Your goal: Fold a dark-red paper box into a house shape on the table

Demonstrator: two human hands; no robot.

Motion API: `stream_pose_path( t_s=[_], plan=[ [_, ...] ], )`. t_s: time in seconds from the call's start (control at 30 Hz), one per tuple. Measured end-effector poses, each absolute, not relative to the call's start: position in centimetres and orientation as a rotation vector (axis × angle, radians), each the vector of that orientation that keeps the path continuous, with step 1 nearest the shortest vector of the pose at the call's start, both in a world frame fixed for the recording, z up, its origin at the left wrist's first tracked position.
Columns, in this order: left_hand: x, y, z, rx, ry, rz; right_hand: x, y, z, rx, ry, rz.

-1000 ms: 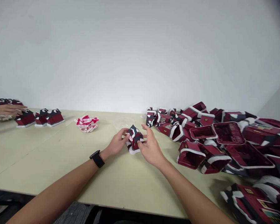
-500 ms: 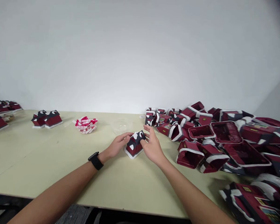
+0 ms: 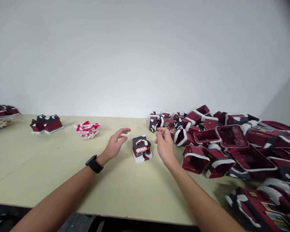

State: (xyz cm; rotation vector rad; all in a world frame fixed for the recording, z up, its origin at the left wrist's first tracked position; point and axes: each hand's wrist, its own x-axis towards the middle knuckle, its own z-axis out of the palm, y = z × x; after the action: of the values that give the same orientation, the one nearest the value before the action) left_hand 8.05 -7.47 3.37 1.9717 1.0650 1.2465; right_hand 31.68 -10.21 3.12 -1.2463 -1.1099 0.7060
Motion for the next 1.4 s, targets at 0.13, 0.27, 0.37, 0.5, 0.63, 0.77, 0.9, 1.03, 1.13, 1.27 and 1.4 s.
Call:
stream_pose_path(
  t_s=[0.13,0.27,0.37,0.5,0.63,0.77,0.9,1.03,1.13,1.27,1.4],
  plan=[
    [8.8,-7.9,2.4,2.002,1.052,1.124,31.3,-10.4,3.1,-1.219,-1.156,0.776],
    [9.9,-8.4,1.5,2.02,0.975,1.004,30.5,-10.6,2.8,-1.19,-1.249,0.926],
    [9.7,-8.1,1.3,2.027,0.945,0.971,30.5,-10.4,2.6,-1.206,-1.296,0.924],
    [8.2,-6.9,2.2,1.96,0.949,1.15,31.5,-10.0,2.7,-1.293,-1.134,0.859],
    [7.4,-6.6,3.0,1.915,1.013,1.292,32.0,-9.6,3.0,-1.275,-1.05,0.829],
    [8.2,-7.2,2.4,1.922,0.981,1.134,31.6,-9.6,2.7,-1.216,-1.133,0.842],
    [9.3,-7.8,1.3,1.992,0.857,0.956,30.7,-10.2,2.4,-1.187,-1.252,0.952],
    [9.3,-7.4,0.5,2.033,0.791,0.906,30.2,-10.3,1.9,-1.197,-1.284,0.96],
    [8.5,-6.3,0.6,2.008,0.857,1.0,30.5,-9.9,1.7,-1.228,-1.204,0.934],
    [7.4,-5.8,1.9,1.91,0.979,1.202,31.3,-9.5,1.9,-1.253,-1.08,0.86],
    [7.8,-6.9,3.0,1.894,0.982,1.186,31.4,-9.4,2.0,-1.24,-1.078,0.827]
  ],
)
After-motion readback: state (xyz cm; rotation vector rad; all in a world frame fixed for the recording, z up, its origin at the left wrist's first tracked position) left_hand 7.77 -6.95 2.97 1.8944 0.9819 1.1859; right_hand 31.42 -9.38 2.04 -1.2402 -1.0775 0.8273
